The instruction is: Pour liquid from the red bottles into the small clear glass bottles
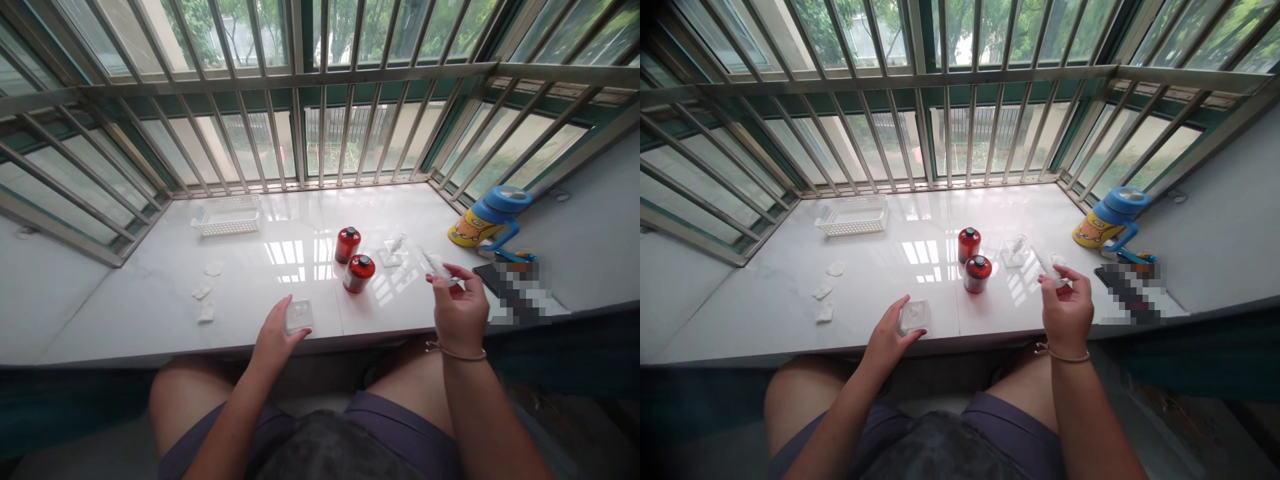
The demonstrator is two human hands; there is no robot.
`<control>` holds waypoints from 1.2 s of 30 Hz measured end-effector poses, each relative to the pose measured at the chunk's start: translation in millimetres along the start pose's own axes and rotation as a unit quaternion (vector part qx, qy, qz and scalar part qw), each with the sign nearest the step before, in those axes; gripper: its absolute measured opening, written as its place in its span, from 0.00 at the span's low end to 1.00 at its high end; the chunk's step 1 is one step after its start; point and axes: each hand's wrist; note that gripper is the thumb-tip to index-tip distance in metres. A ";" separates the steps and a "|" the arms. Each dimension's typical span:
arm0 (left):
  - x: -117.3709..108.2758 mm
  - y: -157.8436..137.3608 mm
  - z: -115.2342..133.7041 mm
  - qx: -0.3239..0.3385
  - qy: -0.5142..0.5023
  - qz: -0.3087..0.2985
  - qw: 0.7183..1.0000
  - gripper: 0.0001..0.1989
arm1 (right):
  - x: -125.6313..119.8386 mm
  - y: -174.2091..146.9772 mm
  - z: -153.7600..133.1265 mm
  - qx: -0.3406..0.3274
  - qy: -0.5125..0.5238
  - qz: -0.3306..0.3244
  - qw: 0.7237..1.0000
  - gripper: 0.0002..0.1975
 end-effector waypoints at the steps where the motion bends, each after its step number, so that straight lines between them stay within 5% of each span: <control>1: -0.5 -0.5 -0.3 0.003 -0.001 -0.001 1.000 0.43 | 5.7 -10.2 -15.0 -0.008 0.020 -0.018 1.000 0.24; 7: 0.8 -10.1 -1.4 0.037 -0.026 0.005 0.999 0.49 | 36.1 -64.3 -76.6 -0.069 0.049 -0.240 0.967 0.15; 13: -0.9 -20.1 5.5 0.071 -0.021 0.057 0.996 0.38 | 57.3 -87.0 -104.2 -0.118 0.016 -0.374 0.920 0.15; 28: 0.6 -19.4 5.3 0.093 -0.012 0.066 0.993 0.29 | 116.9 -92.2 -129.5 -0.158 -0.023 -0.490 0.857 0.23; 36: 4.9 -17.2 -3.5 0.056 -0.057 0.034 0.996 0.35 | 129.3 -110.0 -111.1 -0.170 0.010 -0.469 0.866 0.44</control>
Point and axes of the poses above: each hand's wrist, its own y-axis towards the middle knuckle, its own x-axis out of the palm, z = x × y, and after that the axes turned 3 degrees about -z, right-handed
